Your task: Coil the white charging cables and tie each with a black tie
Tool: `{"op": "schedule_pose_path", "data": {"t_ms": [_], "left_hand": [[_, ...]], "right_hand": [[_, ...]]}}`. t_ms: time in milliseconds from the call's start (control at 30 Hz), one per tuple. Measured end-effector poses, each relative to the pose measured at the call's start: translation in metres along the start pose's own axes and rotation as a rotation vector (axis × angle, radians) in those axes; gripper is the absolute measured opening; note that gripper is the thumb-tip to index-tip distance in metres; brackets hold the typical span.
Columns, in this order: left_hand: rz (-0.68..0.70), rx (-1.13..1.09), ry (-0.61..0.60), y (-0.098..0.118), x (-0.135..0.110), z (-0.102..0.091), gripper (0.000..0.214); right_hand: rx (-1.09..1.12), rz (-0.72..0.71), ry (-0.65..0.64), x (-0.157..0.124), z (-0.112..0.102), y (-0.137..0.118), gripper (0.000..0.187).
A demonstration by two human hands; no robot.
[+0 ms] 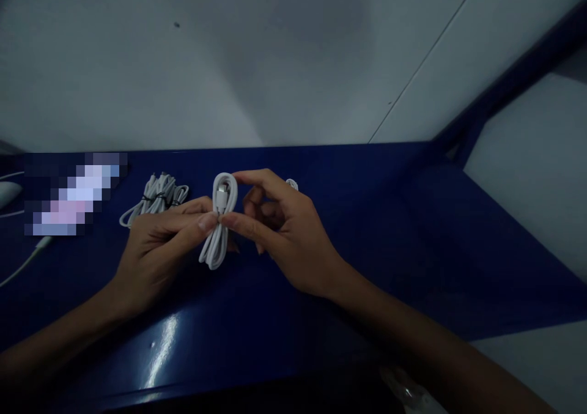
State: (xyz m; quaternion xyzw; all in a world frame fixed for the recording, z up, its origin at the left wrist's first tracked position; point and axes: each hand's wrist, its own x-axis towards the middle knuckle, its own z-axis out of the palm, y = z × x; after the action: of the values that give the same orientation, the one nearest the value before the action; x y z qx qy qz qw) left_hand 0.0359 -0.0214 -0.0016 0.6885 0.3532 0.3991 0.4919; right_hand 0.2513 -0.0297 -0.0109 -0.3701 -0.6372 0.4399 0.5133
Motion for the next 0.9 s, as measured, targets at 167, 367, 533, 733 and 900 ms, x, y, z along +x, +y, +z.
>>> {"op": "schedule_pose_path", "data": {"t_ms": [167, 367, 533, 733, 900], "left_hand": [[-0.041, -0.046, -0.012, -0.004, 0.001, 0.000, 0.039], [-0.039, -0.045, -0.051, -0.005, 0.002, 0.000, 0.036], [-0.043, -0.050, -0.106, -0.004, 0.001, 0.003, 0.035], [-0.074, 0.013, 0.073, -0.008, 0.001, 0.006, 0.035], [0.087, 0.075, 0.320, 0.009, -0.013, 0.002, 0.043]], "right_hand": [[0.096, 0.061, -0.027, 0.001, 0.002, 0.002, 0.034], [0.184, 0.125, -0.066, 0.002, -0.001, 0.005, 0.035], [0.179, 0.208, -0.159, 0.007, -0.005, 0.001, 0.028], [0.193, 0.224, -0.150, 0.012, -0.008, 0.001, 0.032], [0.286, 0.263, -0.096, 0.013, -0.014, 0.006, 0.032]]}}
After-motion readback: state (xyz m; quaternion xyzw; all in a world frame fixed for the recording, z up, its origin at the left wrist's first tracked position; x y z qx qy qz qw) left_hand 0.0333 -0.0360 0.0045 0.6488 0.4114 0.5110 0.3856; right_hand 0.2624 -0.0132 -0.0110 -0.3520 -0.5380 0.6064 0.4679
